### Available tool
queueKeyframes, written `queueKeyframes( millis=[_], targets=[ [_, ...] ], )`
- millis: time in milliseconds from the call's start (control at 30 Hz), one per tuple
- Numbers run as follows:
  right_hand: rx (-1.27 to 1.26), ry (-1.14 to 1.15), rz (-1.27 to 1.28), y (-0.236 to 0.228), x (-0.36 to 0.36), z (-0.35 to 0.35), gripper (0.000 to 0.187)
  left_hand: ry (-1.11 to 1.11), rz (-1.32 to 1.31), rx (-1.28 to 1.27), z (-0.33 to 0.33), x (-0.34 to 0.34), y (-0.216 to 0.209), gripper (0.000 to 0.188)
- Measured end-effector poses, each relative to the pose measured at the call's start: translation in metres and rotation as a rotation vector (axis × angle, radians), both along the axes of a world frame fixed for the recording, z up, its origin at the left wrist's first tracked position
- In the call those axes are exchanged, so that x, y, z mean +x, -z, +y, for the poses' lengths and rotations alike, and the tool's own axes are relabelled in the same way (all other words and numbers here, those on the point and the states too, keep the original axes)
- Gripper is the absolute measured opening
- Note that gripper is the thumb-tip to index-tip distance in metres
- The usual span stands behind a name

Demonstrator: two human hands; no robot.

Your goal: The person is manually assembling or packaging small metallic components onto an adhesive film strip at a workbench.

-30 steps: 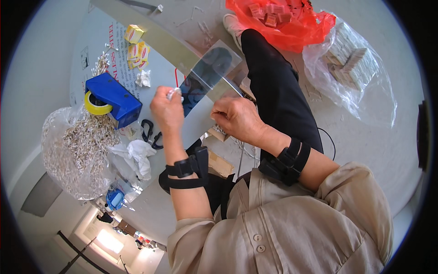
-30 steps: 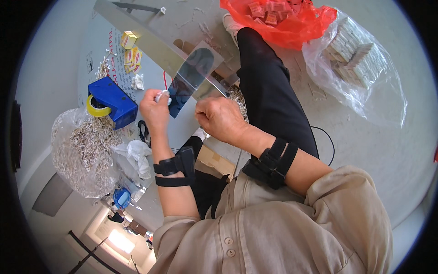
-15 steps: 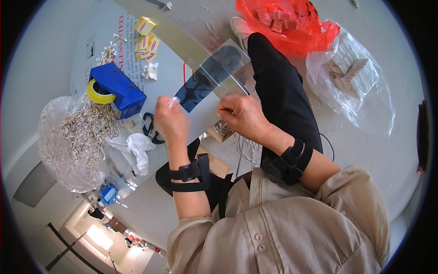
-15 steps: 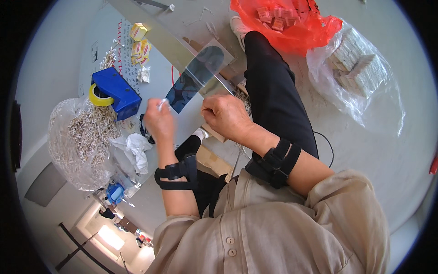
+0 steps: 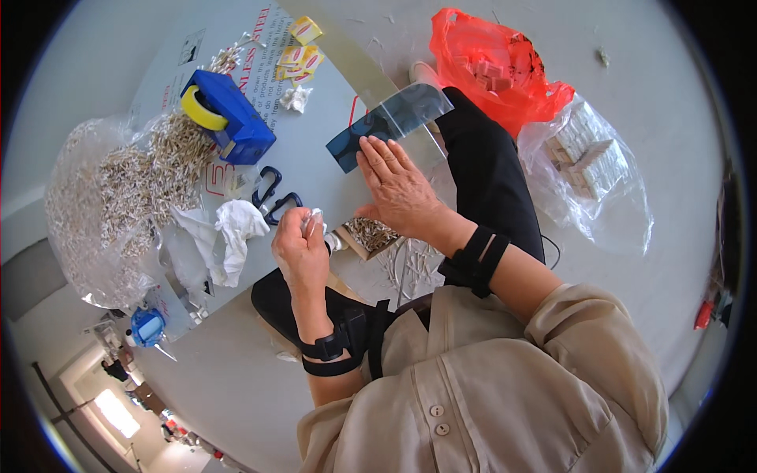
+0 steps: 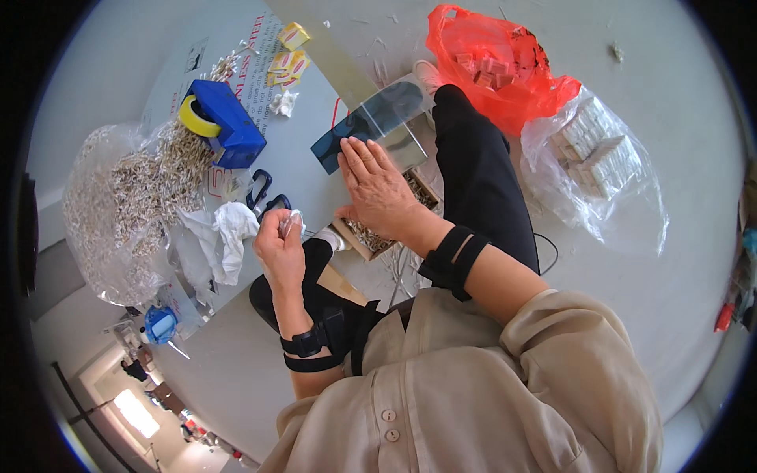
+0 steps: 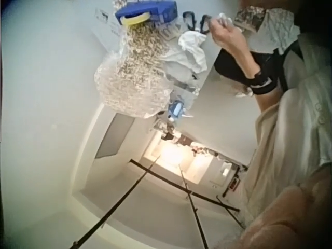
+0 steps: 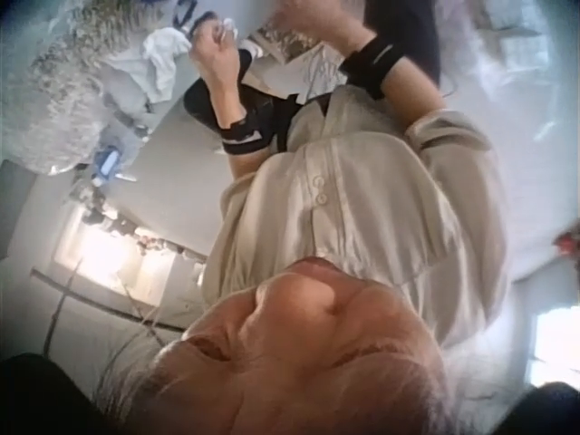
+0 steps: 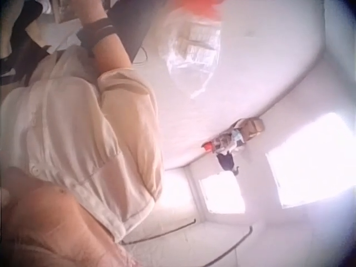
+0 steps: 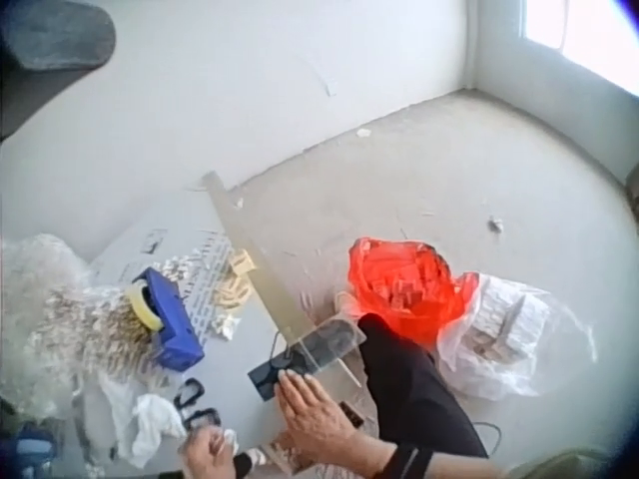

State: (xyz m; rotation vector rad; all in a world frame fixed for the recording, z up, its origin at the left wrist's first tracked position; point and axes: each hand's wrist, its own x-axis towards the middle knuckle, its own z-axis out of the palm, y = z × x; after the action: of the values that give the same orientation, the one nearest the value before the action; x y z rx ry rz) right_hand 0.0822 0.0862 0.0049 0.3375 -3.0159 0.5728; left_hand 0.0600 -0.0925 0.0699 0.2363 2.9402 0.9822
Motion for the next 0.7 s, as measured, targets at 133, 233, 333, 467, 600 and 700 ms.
queueKeyframes(
  millis=[133,233,333,467,600,700],
  targets=[
    [-0.153,-0.096,-0.041,0.001,0.006,-0.017,0.084,-0.005,0.036,0.042,-0.02,0.014,-0.001,0.012],
    [0.02,0.161,0.037,0.005,-0.003,-0.016,0.084,-0.018,0.022,0.103,-0.028,0.023,-0.004,0.011],
    [0.114,0.138,0.002,-0.002,0.001,-0.026,0.084,-0.033,0.029,0.182,-0.038,0.029,-0.005,0.011],
    [0.095,0.092,-0.036,0.004,0.017,-0.032,0.087,0.003,0.049,0.255,-0.041,0.031,-0.004,0.011],
    [0.091,0.115,0.057,0.001,0.002,-0.013,0.082,0.061,0.042,0.241,-0.032,0.032,0.002,0.012],
    [0.141,0.084,0.063,0.003,0.004,-0.007,0.082,0.077,0.038,0.263,-0.028,0.031,0.008,0.012]
  ],
)
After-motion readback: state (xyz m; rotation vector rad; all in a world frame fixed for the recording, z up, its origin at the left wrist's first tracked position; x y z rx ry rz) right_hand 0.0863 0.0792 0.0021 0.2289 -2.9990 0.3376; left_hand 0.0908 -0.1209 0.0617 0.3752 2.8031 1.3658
